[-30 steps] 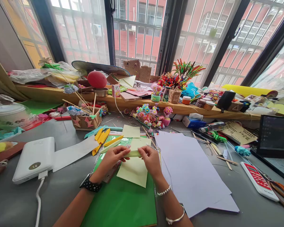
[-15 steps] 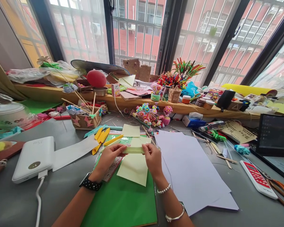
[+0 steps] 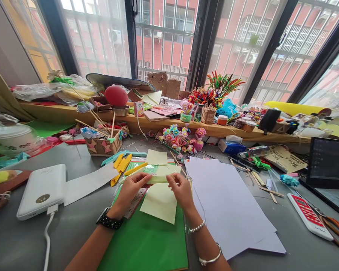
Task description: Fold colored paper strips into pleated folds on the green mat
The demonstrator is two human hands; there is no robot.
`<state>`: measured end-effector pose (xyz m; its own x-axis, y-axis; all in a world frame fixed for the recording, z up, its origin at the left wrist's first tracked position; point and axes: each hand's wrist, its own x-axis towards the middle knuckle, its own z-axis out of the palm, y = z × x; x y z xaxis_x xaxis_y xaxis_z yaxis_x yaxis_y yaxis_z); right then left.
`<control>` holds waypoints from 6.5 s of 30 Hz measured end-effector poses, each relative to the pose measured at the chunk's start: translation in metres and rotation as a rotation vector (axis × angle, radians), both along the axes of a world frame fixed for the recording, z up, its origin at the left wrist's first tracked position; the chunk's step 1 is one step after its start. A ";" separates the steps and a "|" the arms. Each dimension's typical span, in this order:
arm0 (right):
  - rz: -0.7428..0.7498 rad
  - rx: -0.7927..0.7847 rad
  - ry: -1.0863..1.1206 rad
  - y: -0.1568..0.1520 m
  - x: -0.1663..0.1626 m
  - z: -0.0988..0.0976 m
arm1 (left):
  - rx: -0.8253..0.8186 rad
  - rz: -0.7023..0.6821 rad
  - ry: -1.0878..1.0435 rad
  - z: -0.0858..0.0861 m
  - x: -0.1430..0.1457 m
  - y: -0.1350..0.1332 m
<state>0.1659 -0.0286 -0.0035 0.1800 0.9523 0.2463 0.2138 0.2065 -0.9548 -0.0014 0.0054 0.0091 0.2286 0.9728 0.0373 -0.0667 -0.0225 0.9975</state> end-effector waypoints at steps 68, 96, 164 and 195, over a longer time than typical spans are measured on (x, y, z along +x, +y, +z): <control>0.178 -0.126 0.119 -0.001 -0.004 -0.003 | -0.011 -0.222 0.093 -0.003 0.002 -0.003; 0.213 -0.257 0.278 -0.003 -0.006 0.005 | -0.076 -0.254 -0.012 -0.002 0.003 -0.001; 0.322 -0.344 0.285 -0.010 -0.017 0.002 | -0.066 -0.181 -0.090 -0.006 0.004 -0.001; 0.117 -0.218 0.233 -0.003 -0.010 -0.001 | -0.120 -0.125 -0.132 0.000 0.004 -0.004</control>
